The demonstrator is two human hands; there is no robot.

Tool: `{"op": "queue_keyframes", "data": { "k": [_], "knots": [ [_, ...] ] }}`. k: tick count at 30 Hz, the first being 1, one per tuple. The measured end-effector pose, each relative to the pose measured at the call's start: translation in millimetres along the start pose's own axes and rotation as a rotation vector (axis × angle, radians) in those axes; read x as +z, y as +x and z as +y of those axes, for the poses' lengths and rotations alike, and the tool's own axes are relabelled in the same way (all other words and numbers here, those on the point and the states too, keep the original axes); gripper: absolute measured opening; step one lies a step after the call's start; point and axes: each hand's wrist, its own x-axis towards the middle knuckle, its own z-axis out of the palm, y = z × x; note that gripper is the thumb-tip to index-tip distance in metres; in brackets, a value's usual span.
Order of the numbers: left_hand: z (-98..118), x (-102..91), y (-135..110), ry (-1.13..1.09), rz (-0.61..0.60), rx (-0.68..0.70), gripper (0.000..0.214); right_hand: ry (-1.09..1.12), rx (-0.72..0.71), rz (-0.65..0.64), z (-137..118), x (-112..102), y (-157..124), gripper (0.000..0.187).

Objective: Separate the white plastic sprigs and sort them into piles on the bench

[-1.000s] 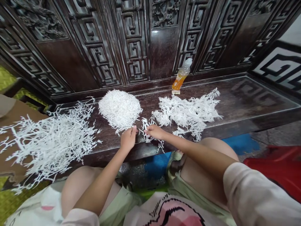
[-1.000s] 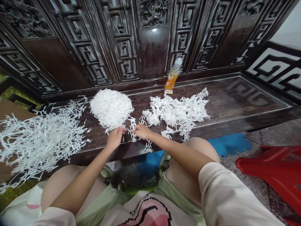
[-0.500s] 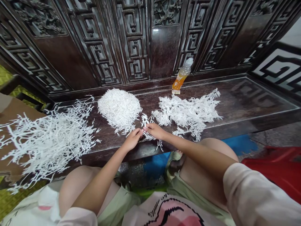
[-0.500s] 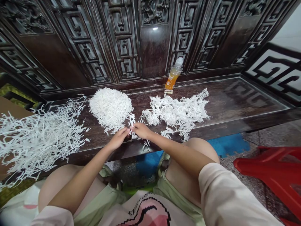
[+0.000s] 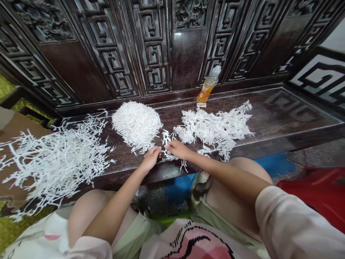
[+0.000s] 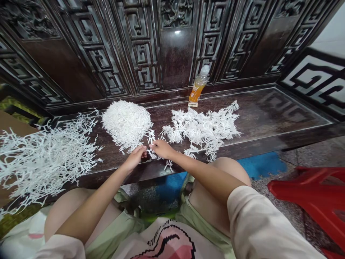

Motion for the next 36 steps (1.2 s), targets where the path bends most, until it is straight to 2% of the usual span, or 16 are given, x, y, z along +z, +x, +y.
{"op": "queue_keyframes", "data": {
  "k": [8,13,19,23,26,30,33,34,36],
  "knots": [
    [0,8.7,0,0.075,-0.024,0.062,0.021,-0.159,0.066,0.041,7,0,4,0.029],
    [-1,17.0,-6,0.262,0.085,0.200,0.021,-0.200,0.134,0.061,5,1,6,0.029],
    [-4,26.2,-18,0.491,0.261,0.347,0.024,-0.281,0.135,0.118,2,6,3,0.030],
    [-3,26.5,-26,0.483,0.259,0.394,0.026,-0.320,0.172,0.165,14,-1,6,0.029],
    [-4,19.0,-21,0.452,0.292,0.340,0.028,-0.233,0.149,0.157,22,-9,12,0.031],
    [-15,-0.5,2,0.347,0.451,0.173,0.025,-0.039,0.168,0.168,23,-12,15,0.032],
    [-24,-11.3,16,0.242,0.541,0.041,0.028,0.052,0.128,0.141,19,-10,14,0.033],
    [-25,-12.1,17,0.223,0.530,0.027,0.030,0.074,0.103,0.134,19,-9,14,0.033],
    [-23,-8.7,15,0.187,0.404,0.043,0.035,0.128,0.056,0.124,17,-7,13,0.033]
  ]
}}
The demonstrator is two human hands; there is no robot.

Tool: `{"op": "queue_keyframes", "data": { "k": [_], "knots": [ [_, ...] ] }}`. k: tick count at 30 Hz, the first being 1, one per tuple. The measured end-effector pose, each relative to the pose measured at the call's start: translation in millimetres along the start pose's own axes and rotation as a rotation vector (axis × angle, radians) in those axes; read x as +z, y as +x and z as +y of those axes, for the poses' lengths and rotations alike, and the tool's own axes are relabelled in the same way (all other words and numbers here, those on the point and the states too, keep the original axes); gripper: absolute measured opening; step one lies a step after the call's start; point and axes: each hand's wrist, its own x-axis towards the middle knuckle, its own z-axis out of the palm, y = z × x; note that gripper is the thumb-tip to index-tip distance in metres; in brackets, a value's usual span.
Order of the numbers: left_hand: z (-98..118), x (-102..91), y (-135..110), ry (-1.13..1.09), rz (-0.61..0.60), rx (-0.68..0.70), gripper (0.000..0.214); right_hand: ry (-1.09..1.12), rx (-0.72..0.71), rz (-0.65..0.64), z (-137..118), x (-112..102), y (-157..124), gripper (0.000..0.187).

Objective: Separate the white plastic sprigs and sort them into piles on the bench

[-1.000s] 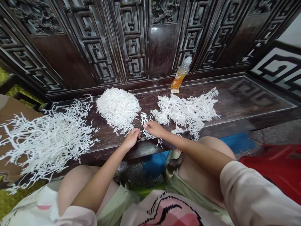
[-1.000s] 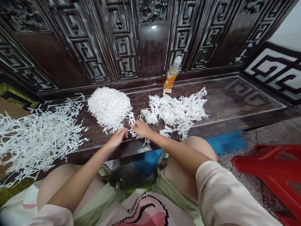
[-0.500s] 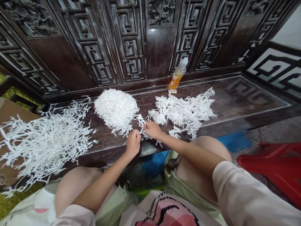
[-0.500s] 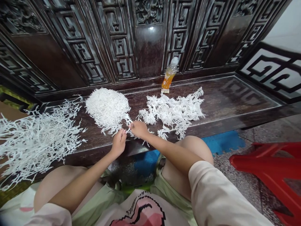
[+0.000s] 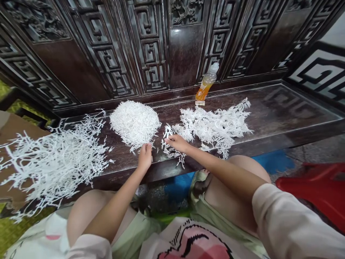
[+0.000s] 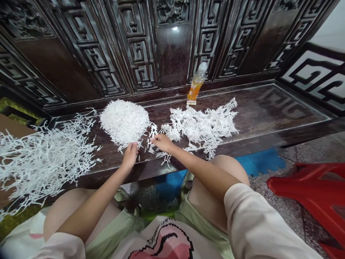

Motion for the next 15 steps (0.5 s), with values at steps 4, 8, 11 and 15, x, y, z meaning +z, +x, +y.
{"op": "queue_keyframes", "data": {
  "k": [4,8,11,15],
  "knots": [
    [16,7.4,-18,-0.122,-0.383,0.047,0.046,0.154,-0.055,-0.065,-2,2,-3,0.038],
    [25,9.5,-27,-0.222,-0.430,0.045,0.039,0.252,-0.050,-0.075,-3,2,-4,0.041],
    [27,6.9,-26,-0.261,-0.338,0.014,0.034,0.277,-0.037,-0.073,-2,4,-3,0.041],
    [27,4.6,-22,-0.258,-0.281,0.015,0.031,0.299,-0.041,-0.112,0,6,-2,0.042]
  ]
}}
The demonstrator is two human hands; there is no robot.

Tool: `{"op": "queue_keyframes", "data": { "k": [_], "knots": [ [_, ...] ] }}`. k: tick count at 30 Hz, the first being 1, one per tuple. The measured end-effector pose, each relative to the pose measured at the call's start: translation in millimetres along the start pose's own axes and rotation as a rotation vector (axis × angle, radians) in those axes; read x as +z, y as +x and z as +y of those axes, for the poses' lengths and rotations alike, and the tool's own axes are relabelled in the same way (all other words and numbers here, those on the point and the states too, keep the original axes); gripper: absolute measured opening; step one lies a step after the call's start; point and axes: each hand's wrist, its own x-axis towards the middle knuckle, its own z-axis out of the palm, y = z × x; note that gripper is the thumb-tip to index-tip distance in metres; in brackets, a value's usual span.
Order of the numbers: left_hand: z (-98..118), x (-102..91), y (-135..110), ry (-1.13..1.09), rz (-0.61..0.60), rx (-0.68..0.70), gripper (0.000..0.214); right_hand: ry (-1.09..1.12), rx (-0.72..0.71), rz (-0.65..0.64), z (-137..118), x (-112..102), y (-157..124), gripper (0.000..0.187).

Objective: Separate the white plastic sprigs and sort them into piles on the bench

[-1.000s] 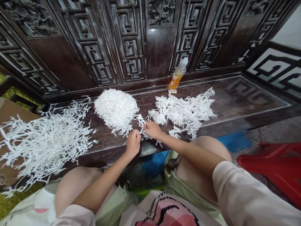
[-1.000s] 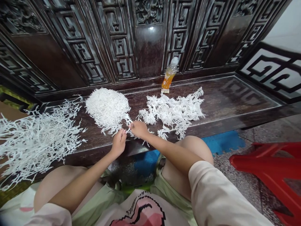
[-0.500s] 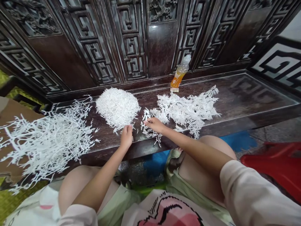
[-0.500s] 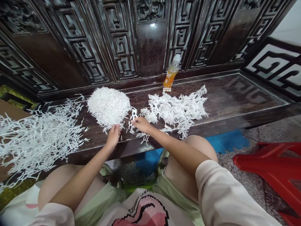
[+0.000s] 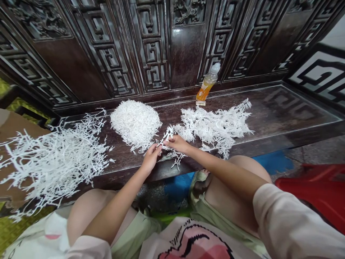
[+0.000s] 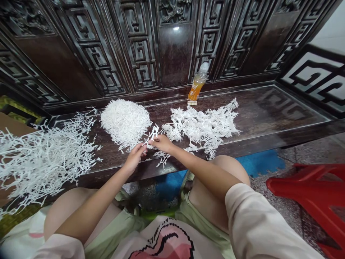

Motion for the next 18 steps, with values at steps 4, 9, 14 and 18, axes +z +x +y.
{"op": "queue_keyframes", "data": {
  "k": [4,9,14,18],
  "knots": [
    [-0.9,0.2,1.1,0.017,0.004,0.025,0.030,-0.029,-0.003,0.026,1.7,0.2,0.1,0.040],
    [0.5,1.1,-1.2,0.062,-0.019,0.046,0.026,-0.082,-0.007,0.088,1.4,-0.3,-0.5,0.037],
    [4.7,3.1,-2.1,0.163,-0.021,0.037,0.020,-0.104,0.016,0.135,-1.8,0.4,-1.6,0.032],
    [7.2,6.8,-2.9,0.185,-0.011,0.037,0.020,-0.151,0.047,0.182,-3.1,2.6,-2.3,0.028]
  ]
}}
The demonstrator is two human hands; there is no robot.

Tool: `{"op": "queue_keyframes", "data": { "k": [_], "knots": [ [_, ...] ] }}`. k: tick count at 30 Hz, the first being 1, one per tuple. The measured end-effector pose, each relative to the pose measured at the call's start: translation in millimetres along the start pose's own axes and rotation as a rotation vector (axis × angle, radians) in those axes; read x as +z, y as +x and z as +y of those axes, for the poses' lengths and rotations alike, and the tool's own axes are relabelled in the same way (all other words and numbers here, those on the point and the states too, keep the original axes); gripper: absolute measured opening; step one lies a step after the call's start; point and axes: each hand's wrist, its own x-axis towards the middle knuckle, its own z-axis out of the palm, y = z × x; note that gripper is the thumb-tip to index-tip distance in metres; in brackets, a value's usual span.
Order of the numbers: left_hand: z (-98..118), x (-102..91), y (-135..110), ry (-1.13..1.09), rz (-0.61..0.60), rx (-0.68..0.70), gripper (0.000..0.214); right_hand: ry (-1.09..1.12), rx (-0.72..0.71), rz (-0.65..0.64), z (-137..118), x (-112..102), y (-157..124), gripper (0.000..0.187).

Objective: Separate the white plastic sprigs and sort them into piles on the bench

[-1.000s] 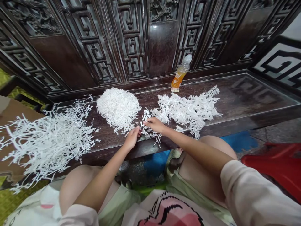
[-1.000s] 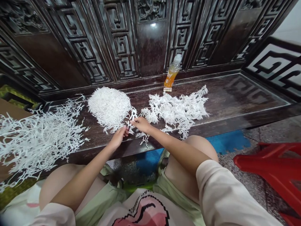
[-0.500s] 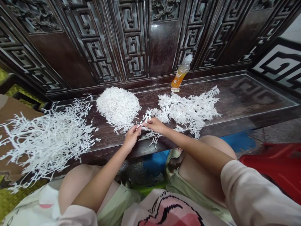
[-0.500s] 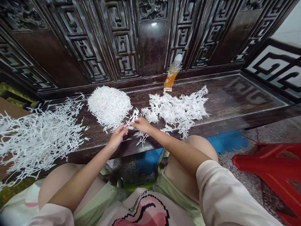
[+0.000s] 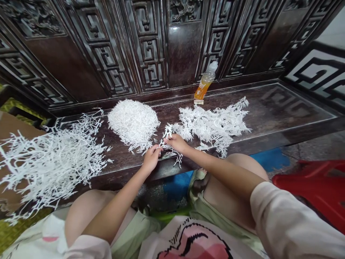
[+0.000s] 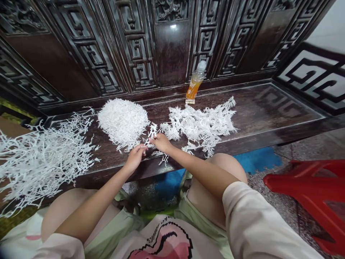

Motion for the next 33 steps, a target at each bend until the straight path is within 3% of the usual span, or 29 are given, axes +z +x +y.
{"op": "queue_keyframes", "data": {
  "k": [9,14,17,19,21,23,27,30,33],
  "knots": [
    [0,10.8,-4,0.044,0.101,0.056,0.019,-0.155,0.031,0.093,-4,4,-1,0.027],
    [8,14.1,-13,0.128,0.177,0.156,0.019,-0.167,0.047,0.121,-5,11,-5,0.028],
    [10,14.0,-33,0.190,0.173,0.214,0.020,-0.133,0.150,0.237,1,-8,3,0.027],
    [10,11.2,-46,0.229,0.129,0.262,0.021,-0.115,0.261,0.394,7,-31,12,0.030],
    [9,5.2,-51,0.213,0.116,0.254,0.020,-0.109,0.176,0.360,11,-48,18,0.032],
    [7,-3.9,-42,0.164,0.158,0.186,0.018,-0.077,0.123,0.250,11,-51,19,0.034],
    [0,-22.3,-1,0.206,0.329,0.096,0.022,-0.030,0.102,0.003,8,-21,11,0.036],
    [-8,-27.2,14,0.339,0.440,0.088,0.025,-0.015,0.112,-0.103,8,-7,7,0.036],
    [-12,-22.3,9,0.347,0.347,0.090,0.029,-0.028,0.101,-0.098,9,-10,7,0.035]
  ]
}}
